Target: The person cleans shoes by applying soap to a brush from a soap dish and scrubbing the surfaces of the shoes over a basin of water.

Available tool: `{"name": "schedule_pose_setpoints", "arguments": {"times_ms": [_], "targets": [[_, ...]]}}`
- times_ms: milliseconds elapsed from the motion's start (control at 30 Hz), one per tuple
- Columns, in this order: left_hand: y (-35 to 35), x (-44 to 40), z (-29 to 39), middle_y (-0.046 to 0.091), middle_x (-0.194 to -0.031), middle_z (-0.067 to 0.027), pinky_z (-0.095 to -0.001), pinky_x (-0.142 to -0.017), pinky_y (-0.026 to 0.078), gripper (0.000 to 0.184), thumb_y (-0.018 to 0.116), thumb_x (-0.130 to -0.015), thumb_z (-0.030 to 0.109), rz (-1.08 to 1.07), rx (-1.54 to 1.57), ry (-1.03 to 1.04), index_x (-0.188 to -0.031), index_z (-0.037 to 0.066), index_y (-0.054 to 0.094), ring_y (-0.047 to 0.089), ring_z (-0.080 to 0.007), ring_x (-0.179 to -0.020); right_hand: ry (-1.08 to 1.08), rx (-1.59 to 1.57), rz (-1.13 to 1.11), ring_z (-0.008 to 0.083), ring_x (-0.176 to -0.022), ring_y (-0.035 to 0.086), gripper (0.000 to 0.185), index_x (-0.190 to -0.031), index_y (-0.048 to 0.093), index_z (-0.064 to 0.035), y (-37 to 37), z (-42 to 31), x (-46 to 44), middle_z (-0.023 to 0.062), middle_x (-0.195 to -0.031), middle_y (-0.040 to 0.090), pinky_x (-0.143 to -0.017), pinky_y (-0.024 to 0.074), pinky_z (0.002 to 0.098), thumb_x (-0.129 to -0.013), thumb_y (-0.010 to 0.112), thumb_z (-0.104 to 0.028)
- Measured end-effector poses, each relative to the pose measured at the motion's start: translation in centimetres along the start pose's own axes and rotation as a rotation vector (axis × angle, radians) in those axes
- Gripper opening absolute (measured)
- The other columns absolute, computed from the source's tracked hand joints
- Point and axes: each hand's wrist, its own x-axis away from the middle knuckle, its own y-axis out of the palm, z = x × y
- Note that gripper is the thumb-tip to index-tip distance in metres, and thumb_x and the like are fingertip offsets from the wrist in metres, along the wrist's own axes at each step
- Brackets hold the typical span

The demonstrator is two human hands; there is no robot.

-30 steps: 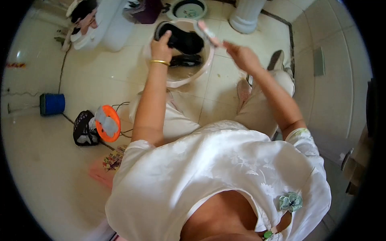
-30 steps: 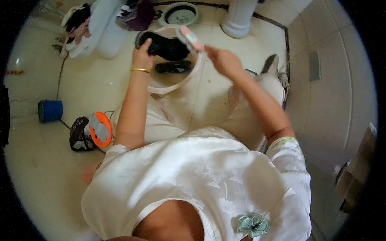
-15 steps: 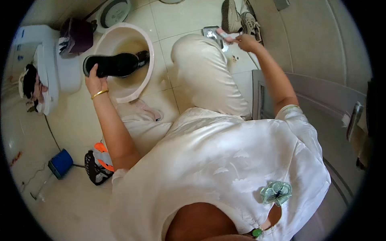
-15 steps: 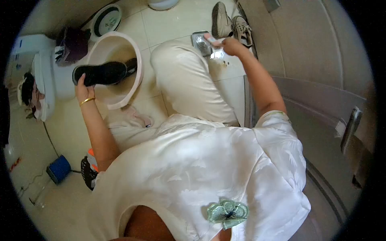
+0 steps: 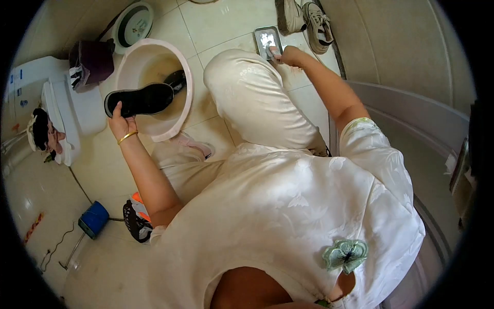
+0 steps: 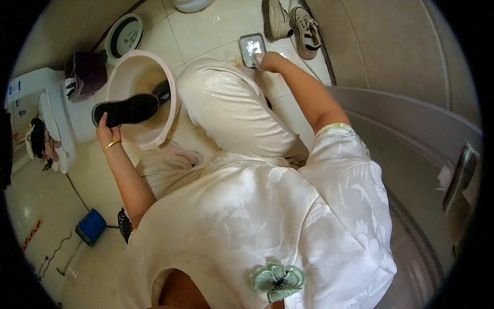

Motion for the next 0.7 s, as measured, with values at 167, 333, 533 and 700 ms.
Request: {"name": "schedule_pose_setpoints", "arguments": {"times_ms": [167,333,533,700], "targets": [[0.5,0.6,0.2,0.059,-0.101,-0.016,-0.0424,-0.074,0.052,0.03,0.061,-0.078,0.003,-0.008,0.013,0.043,-0.106,-0.003,0.051,0.06,-0.0303,-0.088,0.174,-0.297,-0.141,0.0177,-0.035,0.031,0.068,-0.057,0.049,-0.0004,-2.4,1.7,-1.3,0.0047,-0.048,0.036,-0.033,0.0296,0.0363,-0.065,0.062,-0.067],[-0.7,-0.4,0.0,0.058,-0.102,-0.012,-0.0412,-0.07,0.053,0.036,0.059,-0.076,-0.002,-0.008,0.04,-0.008,-0.11,0.005,0.049,0.06,-0.0286,-0.089,-0.125,0.257,0.26,0.0247,-0.072,0.063,0.016,-0.087,0.065,-0.0085,2.2,3.6,-1.5,0.0126,-0.079,0.064,-0.059,0.0497,0.0371,-0.076,0.055,-0.015],[-0.7,-0.4,0.2,0.058,-0.102,-0.0122,-0.0422,-0.071,0.052,0.035,0.06,-0.076,-0.001,-0.012,0.056,-0.005,-0.11,0.005,0.05,0.06,-0.0287,-0.089,-0.04,0.472,0.264,0.0259,-0.089,0.064,0.022,-0.094,0.066,-0.0081,-1.1,-0.1,3.3,0.0107,-0.096,0.065,-0.07,0.0503,0.0369,-0.081,0.052,-0.018],[-0.6,-0.1,0.3,0.058,-0.103,-0.0124,-0.0429,-0.07,0.052,0.037,0.061,-0.076,0.0,-0.01,0.074,-0.005,-0.111,0.005,0.05,0.059,-0.0293,-0.09,-0.019,0.452,0.223,0.0271,-0.091,0.063,0.025,-0.093,0.067,-0.0071,-0.9,-0.5,3.7,0.0121,-0.097,0.065,-0.073,0.0494,0.0377,-0.083,0.05,-0.023]]}}
